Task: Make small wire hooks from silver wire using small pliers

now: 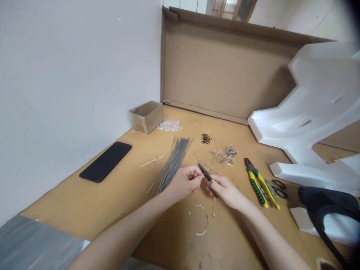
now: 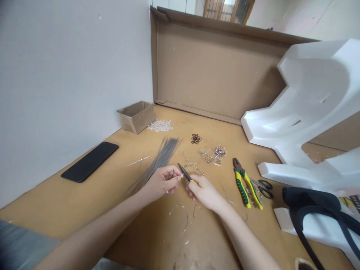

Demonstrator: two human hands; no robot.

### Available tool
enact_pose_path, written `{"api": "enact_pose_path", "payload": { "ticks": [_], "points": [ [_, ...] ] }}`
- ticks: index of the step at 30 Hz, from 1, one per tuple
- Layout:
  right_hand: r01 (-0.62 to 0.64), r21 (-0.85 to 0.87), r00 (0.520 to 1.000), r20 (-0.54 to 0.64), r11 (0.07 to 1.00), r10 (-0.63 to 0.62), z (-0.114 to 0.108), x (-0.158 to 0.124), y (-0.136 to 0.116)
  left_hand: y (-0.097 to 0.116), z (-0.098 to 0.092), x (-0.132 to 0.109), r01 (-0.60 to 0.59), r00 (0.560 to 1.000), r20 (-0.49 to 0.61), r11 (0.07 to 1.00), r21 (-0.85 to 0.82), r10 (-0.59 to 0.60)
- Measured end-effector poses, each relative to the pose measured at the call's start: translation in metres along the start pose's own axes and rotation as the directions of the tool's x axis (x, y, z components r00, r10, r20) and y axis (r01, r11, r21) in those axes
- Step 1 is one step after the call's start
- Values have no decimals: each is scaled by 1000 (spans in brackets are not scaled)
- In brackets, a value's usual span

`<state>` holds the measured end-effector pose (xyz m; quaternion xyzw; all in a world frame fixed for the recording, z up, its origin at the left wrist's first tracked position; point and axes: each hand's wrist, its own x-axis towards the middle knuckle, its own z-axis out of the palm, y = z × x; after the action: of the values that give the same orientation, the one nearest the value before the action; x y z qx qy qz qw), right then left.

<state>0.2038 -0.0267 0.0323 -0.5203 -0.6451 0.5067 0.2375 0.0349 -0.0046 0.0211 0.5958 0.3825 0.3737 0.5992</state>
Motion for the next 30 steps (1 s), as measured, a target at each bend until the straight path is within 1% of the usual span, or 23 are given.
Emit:
{"api": "enact_pose_path", "payload": {
  "ticks": [3,6,11,13,20,27,30],
  "points": [
    [14,-119,999,-27,993,-18,1,-1,1,-2,1,0,-5,1000,-5,1000,2,5],
    [28,-257,998,-54,966,-44,2,-3,-1,-3,3,0,-8,1000,-6,1000,2,8],
    [13,-408,990,-122,913,-69,5,-3,-7,-4,3,0,-10,1000,-4,1000,0,10],
    [3,-437,986,-148,900,-75,6,-2,-6,-4,3,0,-9,1000,-3,1000,6,9],
    [15,-459,972,-203,888,-122,11,2,4,0,4,-1,-7,1000,-10,1000,-4,7],
    [-59,-547,953,-281,835,-116,15,7,9,-1,5,0,28,999,-36,999,17,-28],
    [-63,-550,953,-281,833,-113,15,8,9,-1,4,1,27,1000,-11,999,25,-27]
  ]
}}
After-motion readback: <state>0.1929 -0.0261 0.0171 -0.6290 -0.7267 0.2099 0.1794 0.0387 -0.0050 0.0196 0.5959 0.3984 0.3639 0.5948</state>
